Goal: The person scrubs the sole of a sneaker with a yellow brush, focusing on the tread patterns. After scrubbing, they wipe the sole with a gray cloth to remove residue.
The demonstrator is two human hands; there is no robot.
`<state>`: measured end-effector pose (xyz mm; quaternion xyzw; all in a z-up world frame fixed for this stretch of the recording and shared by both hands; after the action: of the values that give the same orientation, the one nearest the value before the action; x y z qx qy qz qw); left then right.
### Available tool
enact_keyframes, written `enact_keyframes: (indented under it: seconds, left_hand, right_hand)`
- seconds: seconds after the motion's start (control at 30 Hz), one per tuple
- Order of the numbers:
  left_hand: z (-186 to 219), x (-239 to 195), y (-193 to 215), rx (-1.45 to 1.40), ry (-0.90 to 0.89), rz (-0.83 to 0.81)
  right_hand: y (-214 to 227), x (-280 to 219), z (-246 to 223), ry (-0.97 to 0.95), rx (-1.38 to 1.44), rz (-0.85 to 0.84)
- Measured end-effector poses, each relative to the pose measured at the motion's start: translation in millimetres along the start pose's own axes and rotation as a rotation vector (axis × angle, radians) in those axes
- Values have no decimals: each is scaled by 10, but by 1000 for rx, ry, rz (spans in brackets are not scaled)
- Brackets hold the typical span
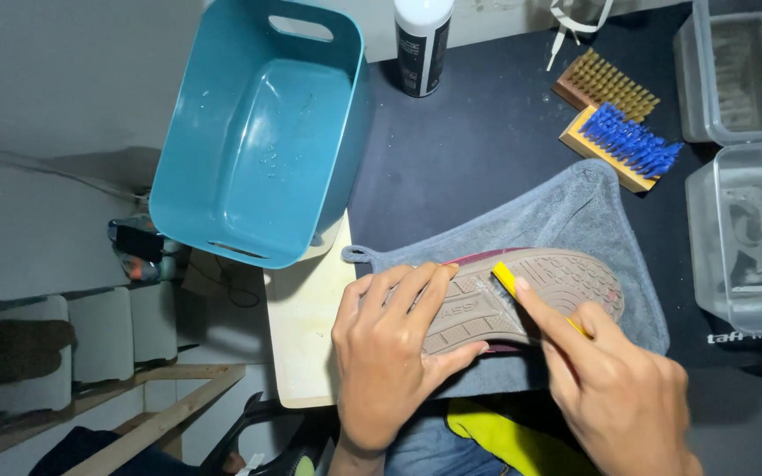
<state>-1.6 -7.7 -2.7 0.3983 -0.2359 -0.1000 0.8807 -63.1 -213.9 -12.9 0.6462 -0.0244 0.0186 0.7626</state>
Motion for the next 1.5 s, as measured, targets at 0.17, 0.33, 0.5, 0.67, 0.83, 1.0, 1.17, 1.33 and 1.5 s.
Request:
enact_keyframes:
  seconds: [0.17,0.33,0.5,0.67,0.83,1.0,1.17,1.33,1.5]
  left_hand:
    - [-2,60,33,-57,16,-9]
    - [-22,62,32,-85,19,-14]
    - [7,26,15,-48,22,11]
    - [-13,32,20,-47,8,20]
    - [-36,78,39,-77,23,6]
    - [-48,49,4,-88,18,15]
    - [16,-21,9,-38,12,6]
    - [0,9,14,-30,11,9]
    - [-33,4,-30,-26,14,31]
  right_hand:
    - [103,105,-13,-16,67,-126]
    - [-4,-327,237,-61,-141,-63]
    - [41,-274,130,-30,-281,50]
    - [131,109,-134,51,-174,120]
    - [95,-13,17,53,-178,49]
    - [-16,-407,256,-1,-251,-113]
    - [21,-156,-19,13,-309,-52]
    - [103,122,-148,46,-181,7]
    - [-113,-107,295,25,-140,-245]
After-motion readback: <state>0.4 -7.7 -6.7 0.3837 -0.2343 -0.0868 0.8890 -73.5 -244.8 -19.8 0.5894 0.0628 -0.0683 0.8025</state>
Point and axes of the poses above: each hand's wrist, its own x-axis towards the middle knuckle, its own y-axis out of the back of the hand, z = x × y, the point moved 1 cm from there along x, towards the middle knuckle, and after that the axes turned 12 degrees about -x, right-handed, at the moved point
